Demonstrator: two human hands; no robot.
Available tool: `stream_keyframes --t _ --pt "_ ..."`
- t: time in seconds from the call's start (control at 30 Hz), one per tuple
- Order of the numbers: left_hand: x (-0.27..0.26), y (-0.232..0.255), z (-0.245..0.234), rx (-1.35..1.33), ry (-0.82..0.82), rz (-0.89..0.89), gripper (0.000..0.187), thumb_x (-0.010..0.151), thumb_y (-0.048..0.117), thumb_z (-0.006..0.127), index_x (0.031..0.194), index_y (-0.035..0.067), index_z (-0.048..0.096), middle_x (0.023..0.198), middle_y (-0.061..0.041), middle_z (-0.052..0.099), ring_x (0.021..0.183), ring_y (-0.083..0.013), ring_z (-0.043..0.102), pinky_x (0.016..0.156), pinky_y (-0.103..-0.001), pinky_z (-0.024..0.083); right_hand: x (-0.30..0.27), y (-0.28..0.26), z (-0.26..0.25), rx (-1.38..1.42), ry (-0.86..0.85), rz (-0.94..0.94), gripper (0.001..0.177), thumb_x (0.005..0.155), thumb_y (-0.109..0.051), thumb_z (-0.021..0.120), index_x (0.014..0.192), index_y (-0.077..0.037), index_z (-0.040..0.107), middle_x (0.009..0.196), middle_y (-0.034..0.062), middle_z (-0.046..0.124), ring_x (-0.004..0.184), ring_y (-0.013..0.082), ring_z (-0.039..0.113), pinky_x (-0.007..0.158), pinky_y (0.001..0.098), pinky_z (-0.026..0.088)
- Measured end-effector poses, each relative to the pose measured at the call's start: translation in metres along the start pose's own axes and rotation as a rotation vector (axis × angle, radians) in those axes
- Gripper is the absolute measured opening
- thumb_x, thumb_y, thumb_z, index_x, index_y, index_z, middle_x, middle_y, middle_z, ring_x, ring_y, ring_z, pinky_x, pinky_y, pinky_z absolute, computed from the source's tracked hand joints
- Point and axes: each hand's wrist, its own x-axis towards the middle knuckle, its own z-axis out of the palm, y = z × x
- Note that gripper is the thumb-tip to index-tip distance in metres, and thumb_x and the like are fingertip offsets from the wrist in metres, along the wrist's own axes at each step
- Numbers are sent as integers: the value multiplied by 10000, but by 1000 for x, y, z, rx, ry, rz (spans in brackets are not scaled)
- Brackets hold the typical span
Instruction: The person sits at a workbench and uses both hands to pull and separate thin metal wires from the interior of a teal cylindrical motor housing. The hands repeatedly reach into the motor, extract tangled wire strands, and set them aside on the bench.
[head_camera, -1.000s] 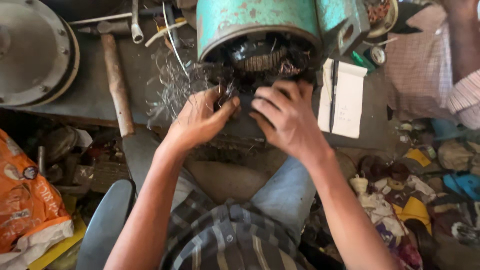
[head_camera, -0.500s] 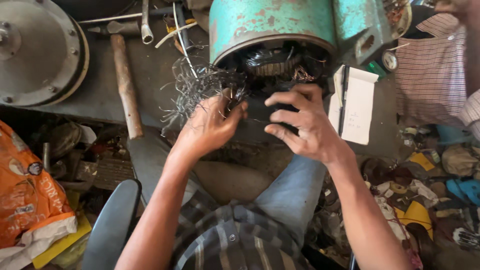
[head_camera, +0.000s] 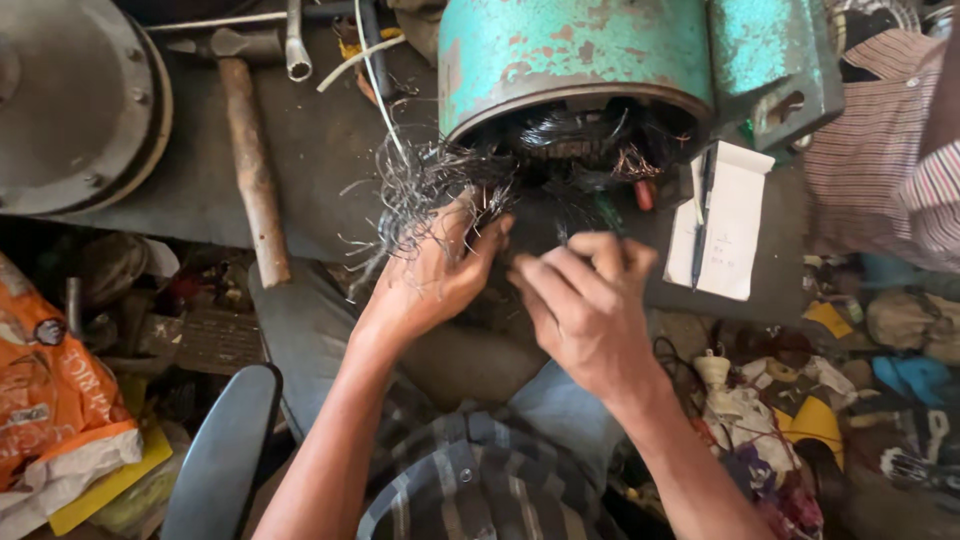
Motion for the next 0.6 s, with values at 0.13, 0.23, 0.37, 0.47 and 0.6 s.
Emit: stream_keyframes --t 0.13,0.23,0.37,0.47,0.6 --pt "-3 -5 5 36 -59 -191 271 997 258 686 1164 46 662 1019 -216 713 936 -405 685 772 -493 512 -5 11 -18 139 -137 -43 124 813 -169 821 918 -134 766 972 -29 704 1082 232 553 992 469 303" --pt "-3 -6 1 151 42 141 294 986 246 699 1177 28 649 1057 -228 702 920 -396 690 768 -477 524 -7 15 -35 167 -166 -44 151 774 -196 844 798 -122 715 994 -21 721 1076 245 562 986 473 311" --pt "-1 2 -5 -137 -84 -150 243 975 258 677 1059 30 655 884 -150 734 826 -332 721 705 -447 531 -5 9 -36 150 65 56 111 884 -130 831 929 -89 739 984 1 740 974 232 632 931 405 398" --pt "3 10 -12 -221 -191 -253 226 992 274 637 992 50 667 829 -116 743 794 -309 728 695 -427 530 4 2 -20 121 191 147 118 922 -98 822 996 -79 732 903 44 741 768 222 658 783 366 438" --pt "9 17 -19 -218 -242 -281 270 989 312 625 997 48 680 795 -117 727 750 -296 706 669 -416 513 14 -5 -4 -44 202 164 205 897 -103 833 1077 -80 736 815 46 723 661 220 655 689 372 437"
